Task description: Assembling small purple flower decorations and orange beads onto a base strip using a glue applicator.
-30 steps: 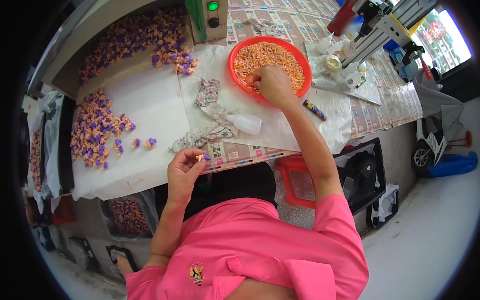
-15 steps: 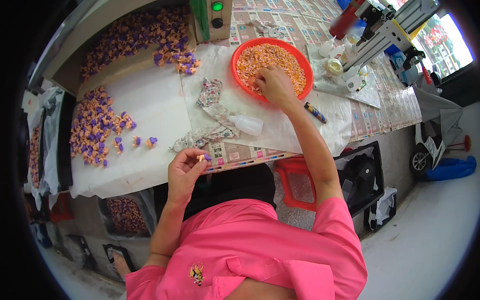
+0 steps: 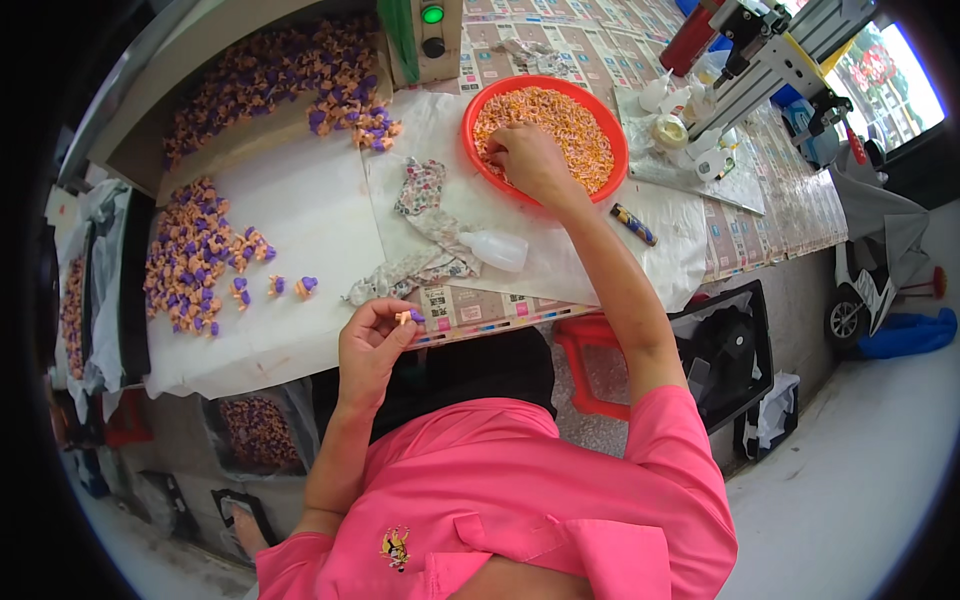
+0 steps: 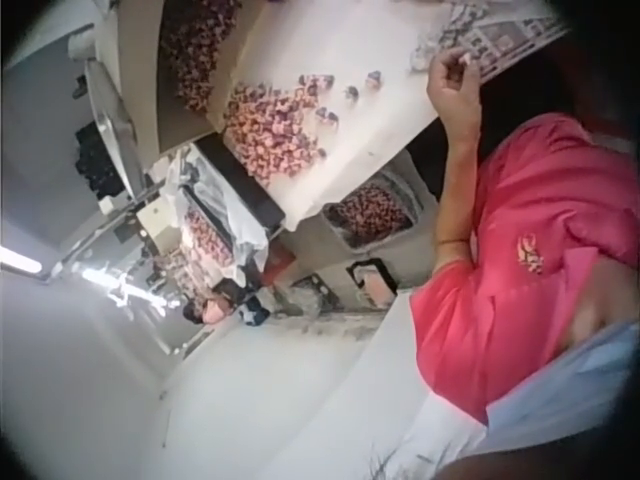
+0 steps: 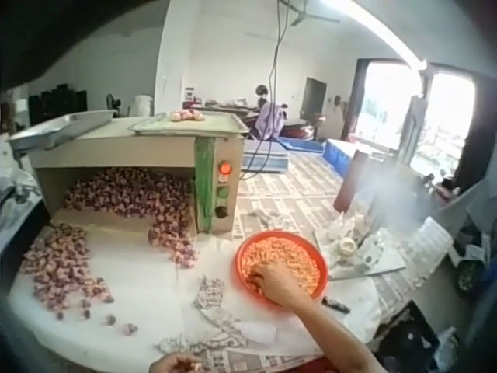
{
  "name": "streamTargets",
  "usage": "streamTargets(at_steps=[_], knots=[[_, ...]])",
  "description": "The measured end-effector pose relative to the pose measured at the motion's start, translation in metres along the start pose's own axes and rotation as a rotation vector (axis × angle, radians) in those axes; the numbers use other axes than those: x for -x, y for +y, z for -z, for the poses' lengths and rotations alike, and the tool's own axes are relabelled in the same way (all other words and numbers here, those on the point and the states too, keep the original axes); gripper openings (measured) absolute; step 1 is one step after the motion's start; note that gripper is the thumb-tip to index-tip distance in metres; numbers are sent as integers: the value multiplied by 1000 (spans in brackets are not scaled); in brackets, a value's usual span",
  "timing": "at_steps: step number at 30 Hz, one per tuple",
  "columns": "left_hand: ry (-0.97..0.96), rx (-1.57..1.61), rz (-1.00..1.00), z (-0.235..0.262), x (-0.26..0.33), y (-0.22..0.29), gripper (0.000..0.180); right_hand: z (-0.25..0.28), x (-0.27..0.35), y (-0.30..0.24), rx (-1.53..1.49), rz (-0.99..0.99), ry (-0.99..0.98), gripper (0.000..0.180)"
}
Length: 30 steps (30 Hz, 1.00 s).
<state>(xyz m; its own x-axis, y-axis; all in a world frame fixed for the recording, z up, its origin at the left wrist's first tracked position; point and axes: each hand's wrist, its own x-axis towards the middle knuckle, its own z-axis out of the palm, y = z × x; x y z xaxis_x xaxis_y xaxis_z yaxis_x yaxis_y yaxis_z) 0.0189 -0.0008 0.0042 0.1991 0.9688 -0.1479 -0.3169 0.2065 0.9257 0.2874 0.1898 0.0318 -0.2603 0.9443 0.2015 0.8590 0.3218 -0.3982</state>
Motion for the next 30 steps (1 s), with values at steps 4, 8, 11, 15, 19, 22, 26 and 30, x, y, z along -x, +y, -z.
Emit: streamTargets(at_steps=[4,8,11,15,19,22,26,30], knots=[[-2,-2,-5,-1,1,2,18,3,4,6,-36,27,77,13],[6,3,-10,4,2,1,18,15,13,-8,-160,-28,116,11],[11,1,-23,10,2,-1,18,16,28,-19,-416,-108,83,14],[15,27,-5,15,7,-1,19,8,59,-47,-852,-119,8,15],[21,73,-16,19,10,-1,20,-3,92,-83,-1100,-192,-140,16],[16,74,-30,18,13,2,20,-14,114,-110,-1172,-185,-214,16],[3,106,-27,18,17,7,20,-27,136,-137,-1314,-213,-322,16],[-5,86,-60,20,22,5,20,-35,147,-146,-1386,-210,-378,17]])
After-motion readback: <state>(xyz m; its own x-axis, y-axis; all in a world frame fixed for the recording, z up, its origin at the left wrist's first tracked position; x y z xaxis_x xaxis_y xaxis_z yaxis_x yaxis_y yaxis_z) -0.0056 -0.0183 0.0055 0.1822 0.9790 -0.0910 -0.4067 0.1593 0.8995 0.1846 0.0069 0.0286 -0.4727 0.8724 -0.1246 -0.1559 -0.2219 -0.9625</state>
